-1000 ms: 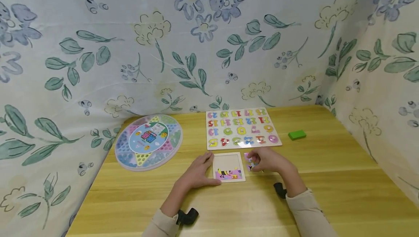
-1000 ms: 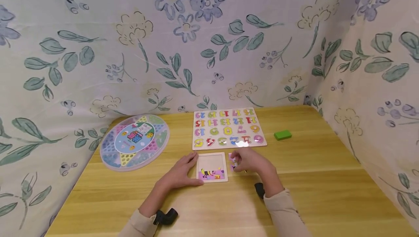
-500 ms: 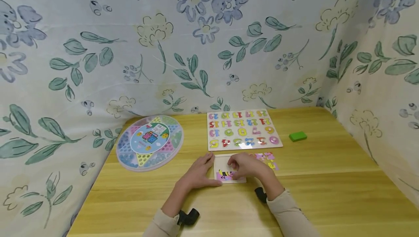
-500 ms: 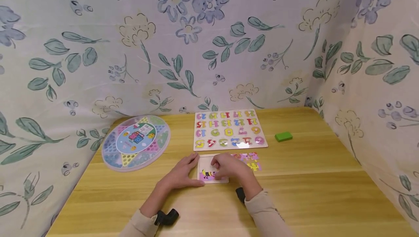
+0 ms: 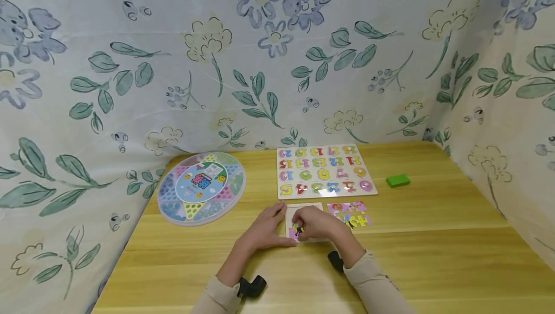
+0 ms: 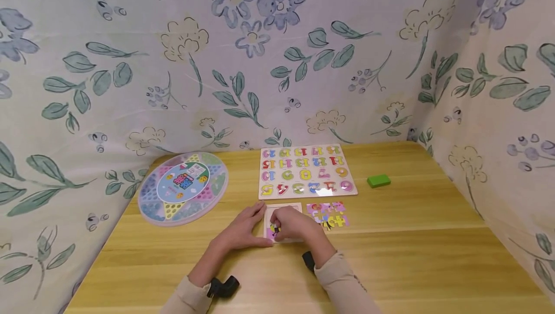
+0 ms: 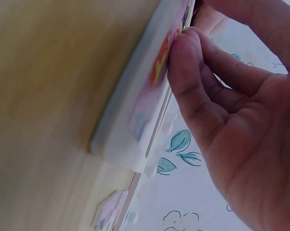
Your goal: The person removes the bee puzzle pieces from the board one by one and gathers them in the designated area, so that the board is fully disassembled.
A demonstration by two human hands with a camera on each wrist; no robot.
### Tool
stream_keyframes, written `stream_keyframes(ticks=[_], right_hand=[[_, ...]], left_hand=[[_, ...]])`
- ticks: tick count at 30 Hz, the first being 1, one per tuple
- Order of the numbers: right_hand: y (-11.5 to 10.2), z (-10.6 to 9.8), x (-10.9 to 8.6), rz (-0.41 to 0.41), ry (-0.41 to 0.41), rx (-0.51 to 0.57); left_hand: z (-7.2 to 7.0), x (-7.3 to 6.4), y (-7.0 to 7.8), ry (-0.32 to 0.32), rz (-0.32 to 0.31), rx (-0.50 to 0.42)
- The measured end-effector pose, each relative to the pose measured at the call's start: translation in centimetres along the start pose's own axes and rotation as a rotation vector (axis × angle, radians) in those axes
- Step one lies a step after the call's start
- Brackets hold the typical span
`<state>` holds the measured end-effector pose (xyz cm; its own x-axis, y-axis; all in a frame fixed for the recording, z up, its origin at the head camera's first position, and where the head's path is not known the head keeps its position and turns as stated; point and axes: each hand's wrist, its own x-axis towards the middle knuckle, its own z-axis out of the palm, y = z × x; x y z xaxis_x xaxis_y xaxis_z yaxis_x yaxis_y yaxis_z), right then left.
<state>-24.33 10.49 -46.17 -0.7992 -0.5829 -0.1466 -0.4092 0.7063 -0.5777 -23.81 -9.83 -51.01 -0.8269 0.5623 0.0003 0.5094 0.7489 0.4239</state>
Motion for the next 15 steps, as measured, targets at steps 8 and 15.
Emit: stream_keyframes(ticks=[8, 15], right_hand=[[0.23, 0.27, -0.03, 0.000, -0.002, 0.018], [0.40, 0.28, -0.12, -0.011, 0.005, 0.040]], left_hand=[[0.09, -0.01, 0.01, -0.003, 0.000, 0.001], [0.34, -0.04, -0.17, 0.003, 0.006, 0.006]])
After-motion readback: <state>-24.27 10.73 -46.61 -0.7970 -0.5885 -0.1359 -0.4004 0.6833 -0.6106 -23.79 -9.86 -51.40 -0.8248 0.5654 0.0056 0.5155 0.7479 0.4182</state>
